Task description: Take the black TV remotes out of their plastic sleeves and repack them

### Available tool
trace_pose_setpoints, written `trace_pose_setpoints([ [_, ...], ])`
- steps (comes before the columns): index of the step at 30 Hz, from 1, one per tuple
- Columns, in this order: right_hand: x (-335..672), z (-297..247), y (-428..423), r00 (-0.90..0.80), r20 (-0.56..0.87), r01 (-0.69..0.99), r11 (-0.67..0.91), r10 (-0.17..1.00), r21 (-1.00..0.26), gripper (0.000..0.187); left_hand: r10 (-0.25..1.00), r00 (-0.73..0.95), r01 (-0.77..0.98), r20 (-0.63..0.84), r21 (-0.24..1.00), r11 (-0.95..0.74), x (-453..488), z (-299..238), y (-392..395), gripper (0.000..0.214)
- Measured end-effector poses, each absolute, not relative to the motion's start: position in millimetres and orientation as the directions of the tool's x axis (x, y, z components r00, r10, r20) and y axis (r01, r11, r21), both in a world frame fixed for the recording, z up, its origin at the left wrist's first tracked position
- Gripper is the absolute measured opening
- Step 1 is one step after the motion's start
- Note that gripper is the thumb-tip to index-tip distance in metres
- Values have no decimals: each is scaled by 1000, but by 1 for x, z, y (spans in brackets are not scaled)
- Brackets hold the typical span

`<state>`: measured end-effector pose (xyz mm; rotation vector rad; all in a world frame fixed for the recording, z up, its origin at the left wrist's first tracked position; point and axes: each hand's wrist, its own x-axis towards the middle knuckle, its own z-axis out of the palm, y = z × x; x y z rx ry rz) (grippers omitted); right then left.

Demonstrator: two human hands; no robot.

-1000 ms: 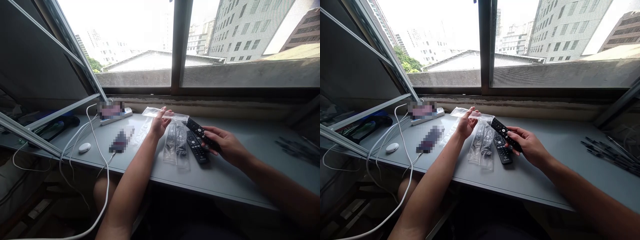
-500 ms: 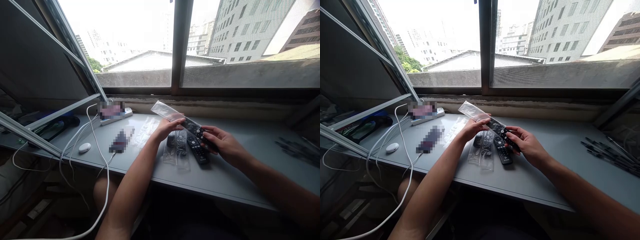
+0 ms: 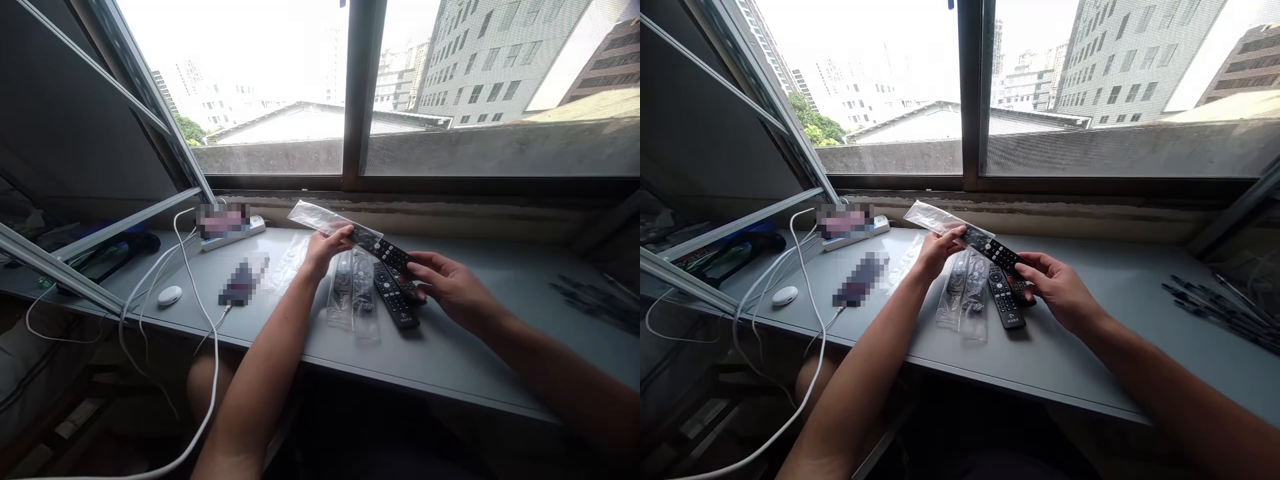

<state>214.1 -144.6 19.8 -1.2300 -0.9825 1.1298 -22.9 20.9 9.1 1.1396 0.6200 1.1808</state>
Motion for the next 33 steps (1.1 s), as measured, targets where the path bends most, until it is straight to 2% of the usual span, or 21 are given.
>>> trace_pose_setpoints([
  [6, 219, 11, -139, 240, 18, -105, 45, 971, -994, 39, 932, 337, -400, 133, 916, 14, -20, 10, 18, 52],
  [17, 216, 9, -139, 237, 22, -146, 58, 971, -988, 40, 841, 522, -358, 143, 931, 65, -18, 15, 5, 48],
  [24, 219, 7, -136, 254, 11, -186, 60, 967, -981, 36, 917, 385, -479, 106, 872, 100, -22, 16, 16, 45],
  [33, 217, 7, -137, 245, 32, -138, 67, 969, -988, 34, 843, 523, -358, 127, 930, 82, -16, 8, 10, 48],
])
